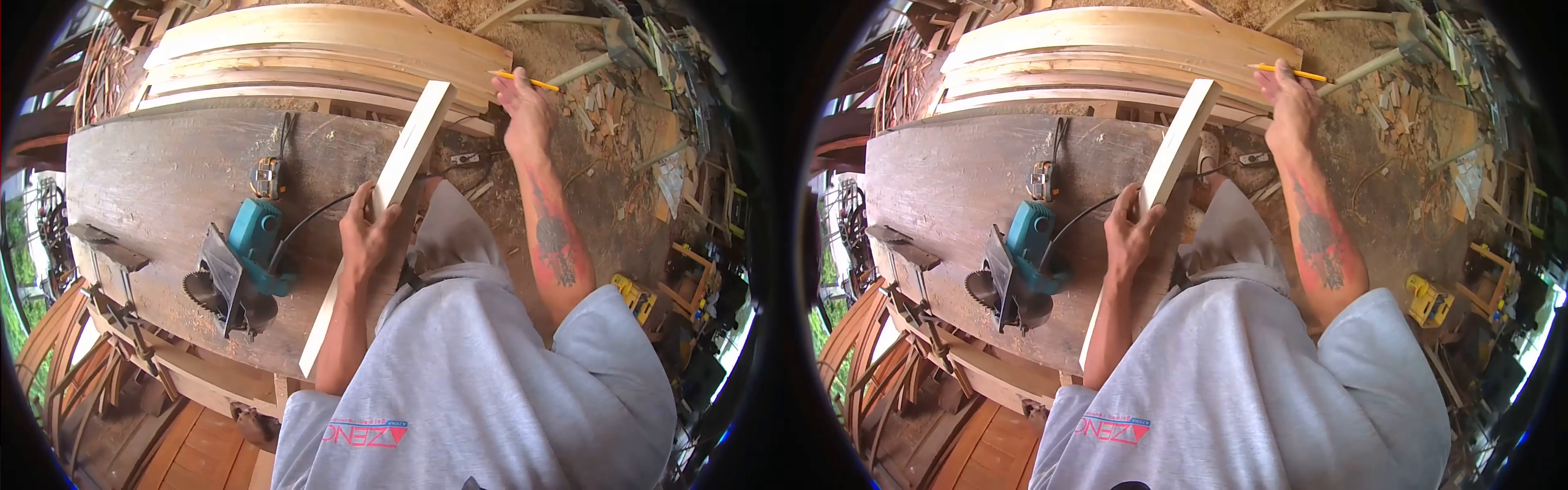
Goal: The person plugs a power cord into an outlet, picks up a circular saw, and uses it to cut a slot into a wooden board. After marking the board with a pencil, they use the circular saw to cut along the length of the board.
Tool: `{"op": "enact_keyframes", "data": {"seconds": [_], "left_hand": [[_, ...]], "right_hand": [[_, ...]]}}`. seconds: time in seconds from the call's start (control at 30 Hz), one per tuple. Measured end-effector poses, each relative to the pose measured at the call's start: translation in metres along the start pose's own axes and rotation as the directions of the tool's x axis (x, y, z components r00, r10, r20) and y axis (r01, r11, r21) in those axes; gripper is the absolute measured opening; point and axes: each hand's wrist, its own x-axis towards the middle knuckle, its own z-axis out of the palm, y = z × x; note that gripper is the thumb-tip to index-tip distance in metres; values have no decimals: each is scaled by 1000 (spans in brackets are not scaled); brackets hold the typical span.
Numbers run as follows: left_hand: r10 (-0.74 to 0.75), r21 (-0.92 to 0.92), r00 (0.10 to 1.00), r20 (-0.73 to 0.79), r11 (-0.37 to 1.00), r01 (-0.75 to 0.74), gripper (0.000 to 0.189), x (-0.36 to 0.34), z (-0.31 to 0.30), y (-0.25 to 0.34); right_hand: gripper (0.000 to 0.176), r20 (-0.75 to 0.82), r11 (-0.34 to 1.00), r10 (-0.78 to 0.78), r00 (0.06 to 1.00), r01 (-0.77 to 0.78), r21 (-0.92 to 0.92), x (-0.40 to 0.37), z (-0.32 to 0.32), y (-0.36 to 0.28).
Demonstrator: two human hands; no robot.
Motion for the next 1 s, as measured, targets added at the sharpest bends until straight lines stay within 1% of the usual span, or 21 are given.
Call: {"op": "enact_keyframes", "data": {"seconds": [0.03,0.07,0.13,0.17,0.2,0.27,0.3,0.33,0.4,0.47,0.5,0.57,0.6,0.67,0.7,0.77,0.8,0.87,0.9,0.93,1.0], "left_hand": [[-10,-162,998,68,987,21,55,6,-7,-16],[14,-168,999,37,986,-8,55,8,-19,1],[-113,-255,929,352,944,211,54,-2,-48,47],[-136,-247,908,396,937,248,50,-2,-59,48],[-117,-261,928,353,941,218,50,-1,-68,48],[-70,-430,889,452,856,286,47,-2,-83,52],[-56,-439,894,444,856,272,47,-3,-89,58],[-57,-437,909,414,863,253,47,-2,-94,63],[44,-516,889,455,827,223,54,1,-100,72],[76,-553,916,393,816,170,55,3,-100,86],[94,-572,921,377,806,152,56,4,-100,91],[135,-606,908,397,781,149,57,6,-103,95],[144,-611,915,377,781,129,57,7,-105,95],[117,-605,927,357,785,134,55,10,-102,101],[119,-610,934,336,784,119,52,12,-100,104],[76,-590,949,306,797,127,51,16,-95,104],[36,-556,956,290,820,138,50,17,-94,105],[56,-573,948,312,807,141,51,22,-92,103],[37,-528,953,302,839,135,52,25,-92,99],[19,-484,956,293,865,131,52,27,-90,97],[-3,-497,950,313,852,166,53,29,-88,98]], "right_hand": [[28,70,997,-80,994,80,7,-15,-4,-23],[28,146,987,-162,976,160,25,-31,-6,-48],[29,325,904,-390,861,426,-45,-58,-16,-91],[29,358,902,-399,844,432,-13,-75,-21,-113],[30,521,826,-488,700,563,17,-91,-27,-136],[30,749,628,-578,325,763,154,-121,-38,-181],[27,836,728,-510,203,620,294,-136,-36,-206],[30,860,743,-508,44,527,412,-134,-43,-215],[44,871,701,-431,-235,521,487,-136,-49,-257],[19,762,567,-545,-349,516,642,-134,-34,-270],[19,746,568,-560,-360,488,662,-137,-28,-283],[26,850,701,-359,-385,489,518,-138,-20,-310],[26,839,697,-363,-405,480,533,-128,-16,-312],[27,785,703,-441,-436,375,604,-106,-9,-313],[27,780,704,-435,-450,369,607,-97,-5,-312],[26,685,654,-600,-414,239,718,-86,1,-310],[26,683,658,-602,-414,227,718,-83,5,-313],[13,653,640,-685,-323,160,751,-74,15,-322],[4,338,355,-867,-366,21,935,-34,14,-303],[4,342,359,-862,-374,26,933,-20,10,-302],[12,50,42,-973,-226,37,998,-1,4,-304]]}}
